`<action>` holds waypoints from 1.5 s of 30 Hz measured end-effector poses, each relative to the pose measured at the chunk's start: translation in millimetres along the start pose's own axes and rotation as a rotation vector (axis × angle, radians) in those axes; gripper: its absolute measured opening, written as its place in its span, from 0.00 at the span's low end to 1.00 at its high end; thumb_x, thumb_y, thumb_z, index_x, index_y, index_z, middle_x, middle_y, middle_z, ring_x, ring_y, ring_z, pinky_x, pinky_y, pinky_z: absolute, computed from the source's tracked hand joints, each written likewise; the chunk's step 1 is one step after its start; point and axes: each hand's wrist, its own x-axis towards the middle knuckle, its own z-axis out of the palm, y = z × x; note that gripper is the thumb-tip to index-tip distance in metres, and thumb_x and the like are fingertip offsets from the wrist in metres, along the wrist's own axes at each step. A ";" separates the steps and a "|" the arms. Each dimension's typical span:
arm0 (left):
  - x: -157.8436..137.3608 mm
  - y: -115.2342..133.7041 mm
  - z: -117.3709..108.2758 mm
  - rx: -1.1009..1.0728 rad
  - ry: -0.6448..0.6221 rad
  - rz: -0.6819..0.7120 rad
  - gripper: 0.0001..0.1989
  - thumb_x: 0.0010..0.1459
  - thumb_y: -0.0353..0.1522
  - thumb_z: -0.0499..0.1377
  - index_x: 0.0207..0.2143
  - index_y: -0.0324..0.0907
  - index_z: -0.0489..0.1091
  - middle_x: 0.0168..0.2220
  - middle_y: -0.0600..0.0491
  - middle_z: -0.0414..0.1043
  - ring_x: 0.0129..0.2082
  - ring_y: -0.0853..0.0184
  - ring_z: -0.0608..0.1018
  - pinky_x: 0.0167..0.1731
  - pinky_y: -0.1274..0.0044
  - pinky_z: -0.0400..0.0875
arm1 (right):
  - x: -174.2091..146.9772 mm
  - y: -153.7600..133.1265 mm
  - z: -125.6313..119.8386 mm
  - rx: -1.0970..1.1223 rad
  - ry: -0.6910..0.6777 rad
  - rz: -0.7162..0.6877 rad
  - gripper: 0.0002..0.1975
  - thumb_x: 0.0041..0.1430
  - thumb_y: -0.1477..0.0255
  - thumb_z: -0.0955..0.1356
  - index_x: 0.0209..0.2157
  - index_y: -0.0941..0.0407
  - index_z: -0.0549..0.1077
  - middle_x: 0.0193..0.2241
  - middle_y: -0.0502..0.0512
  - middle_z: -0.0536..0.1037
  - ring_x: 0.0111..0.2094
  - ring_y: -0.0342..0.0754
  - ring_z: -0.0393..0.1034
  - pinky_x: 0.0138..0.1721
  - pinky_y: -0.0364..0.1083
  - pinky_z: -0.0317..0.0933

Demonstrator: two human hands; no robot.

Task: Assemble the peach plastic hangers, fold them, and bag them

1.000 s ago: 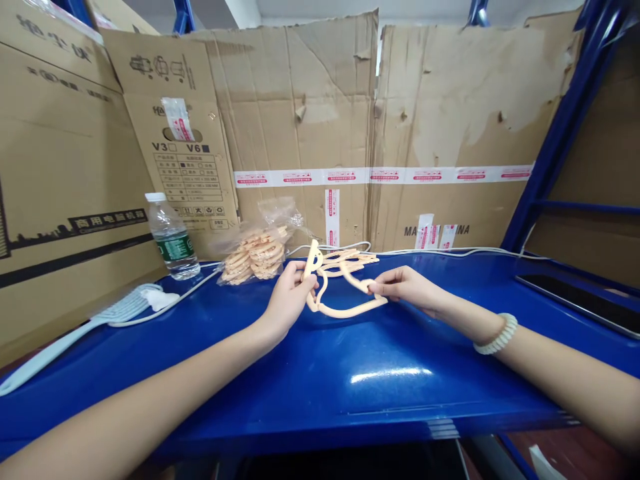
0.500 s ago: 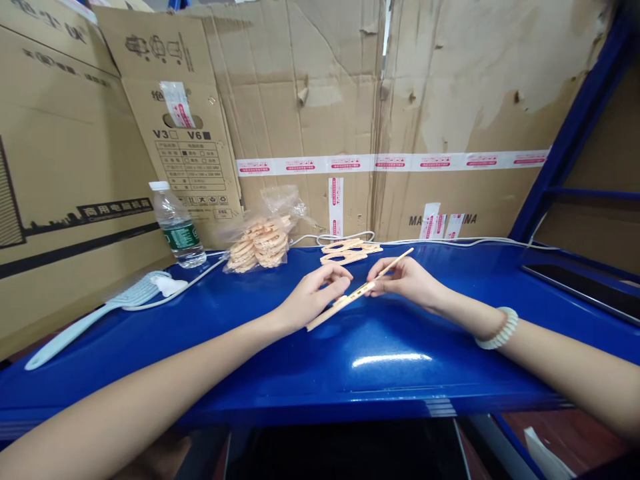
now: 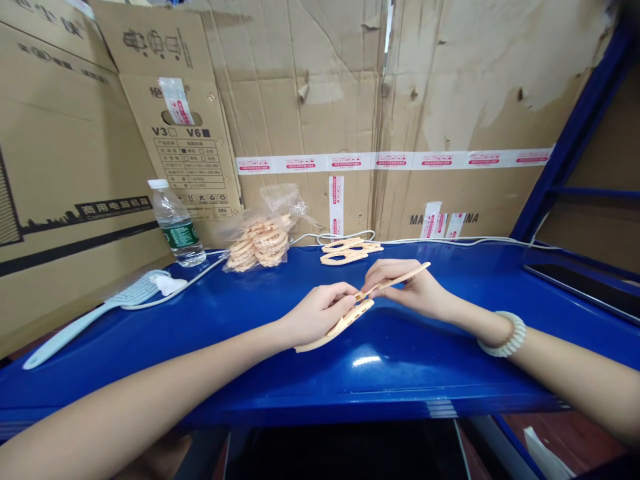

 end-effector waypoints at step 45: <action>22.1 -11.0 -18.1 -0.986 0.186 -0.398 0.10 0.55 0.19 0.53 0.36 0.34 0.72 0.35 0.45 0.76 0.29 0.66 0.79 0.32 0.75 0.75 | -9.9 45.1 -52.2 -0.226 -0.235 0.853 0.26 0.56 0.76 0.64 0.57 0.64 0.59 0.19 0.48 0.70 0.18 0.42 0.63 0.19 0.40 0.58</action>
